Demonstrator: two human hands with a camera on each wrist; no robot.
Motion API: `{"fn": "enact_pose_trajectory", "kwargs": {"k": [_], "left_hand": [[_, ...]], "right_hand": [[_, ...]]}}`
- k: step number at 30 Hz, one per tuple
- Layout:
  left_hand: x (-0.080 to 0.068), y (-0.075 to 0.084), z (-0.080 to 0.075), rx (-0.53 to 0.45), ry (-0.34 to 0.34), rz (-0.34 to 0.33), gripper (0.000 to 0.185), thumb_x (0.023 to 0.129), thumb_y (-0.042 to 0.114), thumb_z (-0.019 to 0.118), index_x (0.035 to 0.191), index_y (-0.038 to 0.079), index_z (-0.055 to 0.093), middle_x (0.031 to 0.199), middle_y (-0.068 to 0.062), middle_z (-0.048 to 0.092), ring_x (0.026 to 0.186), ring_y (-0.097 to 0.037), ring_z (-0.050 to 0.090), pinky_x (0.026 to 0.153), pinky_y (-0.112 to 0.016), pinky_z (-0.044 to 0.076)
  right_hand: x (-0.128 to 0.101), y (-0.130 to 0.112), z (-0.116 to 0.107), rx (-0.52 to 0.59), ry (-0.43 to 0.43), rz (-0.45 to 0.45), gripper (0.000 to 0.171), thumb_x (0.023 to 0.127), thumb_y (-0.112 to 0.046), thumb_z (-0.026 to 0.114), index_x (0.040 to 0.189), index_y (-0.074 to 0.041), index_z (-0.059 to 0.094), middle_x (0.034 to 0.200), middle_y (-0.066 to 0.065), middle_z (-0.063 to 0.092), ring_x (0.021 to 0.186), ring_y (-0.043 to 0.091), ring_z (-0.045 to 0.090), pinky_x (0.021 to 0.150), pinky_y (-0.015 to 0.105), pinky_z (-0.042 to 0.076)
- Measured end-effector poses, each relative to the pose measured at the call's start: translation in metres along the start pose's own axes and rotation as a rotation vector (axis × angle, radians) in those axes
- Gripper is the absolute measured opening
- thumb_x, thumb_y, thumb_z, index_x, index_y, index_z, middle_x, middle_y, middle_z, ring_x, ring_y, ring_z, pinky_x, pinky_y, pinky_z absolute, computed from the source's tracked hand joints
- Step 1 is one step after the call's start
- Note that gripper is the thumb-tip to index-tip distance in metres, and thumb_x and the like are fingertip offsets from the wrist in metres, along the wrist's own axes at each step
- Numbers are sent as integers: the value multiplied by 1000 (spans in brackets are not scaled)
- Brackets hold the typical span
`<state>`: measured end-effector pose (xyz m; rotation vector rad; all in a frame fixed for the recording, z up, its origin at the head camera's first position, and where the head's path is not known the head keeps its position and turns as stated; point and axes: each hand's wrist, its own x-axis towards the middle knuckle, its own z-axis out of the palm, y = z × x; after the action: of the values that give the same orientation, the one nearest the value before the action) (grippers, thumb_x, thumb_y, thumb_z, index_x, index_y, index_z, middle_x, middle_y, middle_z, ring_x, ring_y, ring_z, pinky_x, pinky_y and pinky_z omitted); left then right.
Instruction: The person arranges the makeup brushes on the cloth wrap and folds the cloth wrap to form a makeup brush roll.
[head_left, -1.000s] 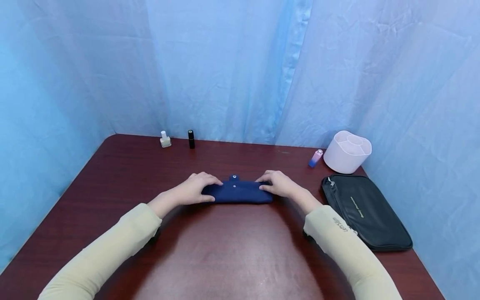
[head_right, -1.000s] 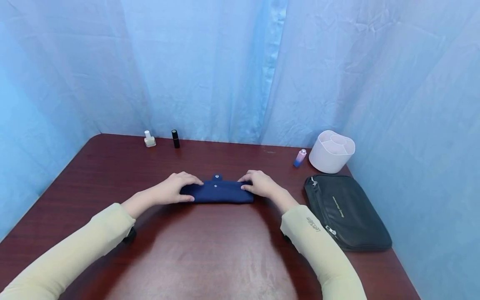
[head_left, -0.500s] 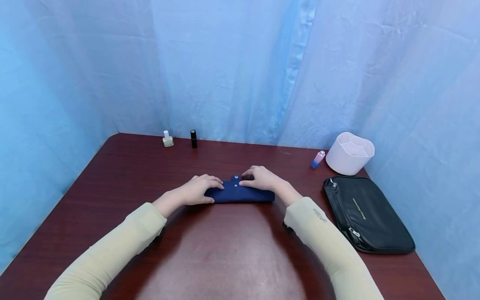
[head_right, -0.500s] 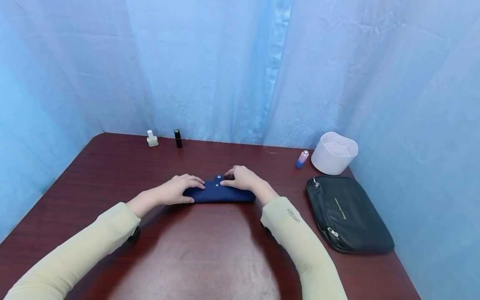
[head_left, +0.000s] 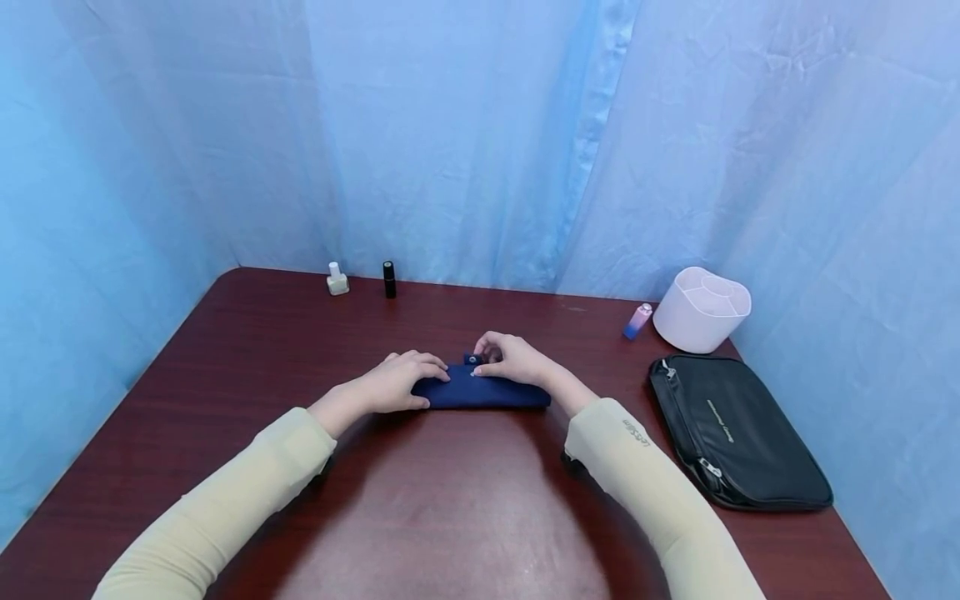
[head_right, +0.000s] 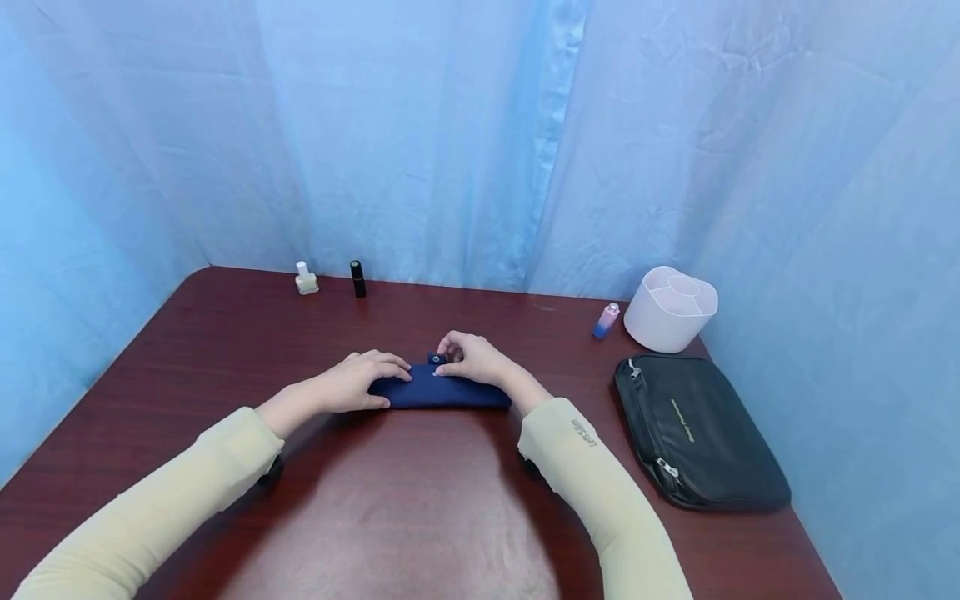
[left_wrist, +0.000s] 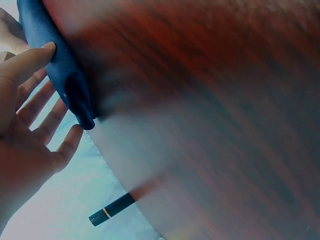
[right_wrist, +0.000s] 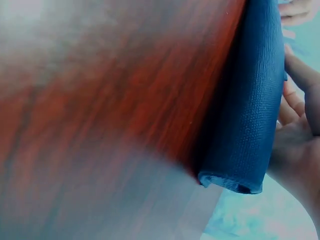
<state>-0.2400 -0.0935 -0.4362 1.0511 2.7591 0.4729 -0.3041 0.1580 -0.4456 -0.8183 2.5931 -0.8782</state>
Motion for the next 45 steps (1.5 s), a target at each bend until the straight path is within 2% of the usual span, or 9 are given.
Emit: {"fn": "enact_pose_trajectory", "kwargs": {"k": [7, 10, 14, 18, 26, 33, 36, 41, 45], "left_hand": [[1, 0, 1, 3, 8, -7, 43, 84, 19, 71, 126, 18, 60, 135, -4, 51, 126, -27, 44, 96, -53, 37], [1, 0, 2, -4, 9, -5, 43, 84, 18, 71, 126, 17, 60, 135, -5, 51, 125, -27, 44, 96, -54, 37], [2, -2, 2, -16, 5, -8, 44, 84, 19, 71, 127, 17, 60, 136, -5, 51, 125, -27, 44, 97, -55, 37], [3, -4, 1, -44, -9, -16, 43, 85, 20, 70, 127, 17, 59, 136, -5, 50, 126, -27, 43, 98, -57, 35], [3, -5, -1, -92, -17, -18, 43, 86, 20, 69, 128, 17, 58, 138, -6, 50, 128, -28, 42, 101, -58, 33], [0, -4, -3, -120, -6, -2, 44, 88, 19, 67, 130, 14, 56, 137, -7, 51, 126, -29, 44, 103, -57, 33], [1, -4, -4, -136, -2, -2, 44, 88, 19, 66, 131, 13, 55, 136, -7, 53, 125, -28, 45, 104, -55, 33], [1, -6, -4, -134, 0, -4, 43, 89, 19, 66, 131, 14, 55, 135, -7, 53, 125, -27, 45, 105, -53, 34], [2, -8, -3, -129, 3, -9, 43, 89, 20, 66, 131, 15, 56, 134, -6, 54, 124, -27, 46, 104, -53, 34]], "right_hand": [[-6, 0, 6, 24, 71, -86, 26, 89, -15, 66, 114, -19, 61, 105, -1, 64, 92, 12, 60, 82, 31, 51], [-9, 2, 8, 3, 76, -139, 23, 90, -18, 65, 113, -21, 63, 107, -2, 64, 94, 12, 60, 85, 33, 50], [-13, 3, 11, -84, 84, -197, 20, 87, -29, 69, 105, -21, 67, 111, -2, 65, 104, 13, 60, 92, 34, 49], [-14, 2, 15, -149, 108, -243, 16, 85, -29, 71, 98, -20, 69, 113, 0, 66, 111, 16, 59, 95, 34, 48], [-12, 1, 17, -144, 136, -310, 6, 89, -22, 67, 93, -19, 66, 105, 0, 66, 94, 11, 61, 85, 30, 51], [-11, 3, 15, -134, 132, -341, 5, 91, -22, 63, 91, -17, 65, 111, 1, 65, 103, 14, 61, 90, 32, 50], [-10, 4, 15, -111, 161, -360, 5, 90, -20, 65, 90, -16, 68, 107, 1, 67, 100, 13, 63, 87, 30, 51], [-11, 6, 16, -54, 229, -346, 7, 87, -19, 69, 92, -17, 73, 94, -4, 71, 86, 6, 65, 76, 25, 54], [-11, 5, 18, -22, 246, -329, 8, 86, -20, 70, 94, -20, 74, 92, -8, 72, 85, 2, 65, 76, 23, 53]]}}
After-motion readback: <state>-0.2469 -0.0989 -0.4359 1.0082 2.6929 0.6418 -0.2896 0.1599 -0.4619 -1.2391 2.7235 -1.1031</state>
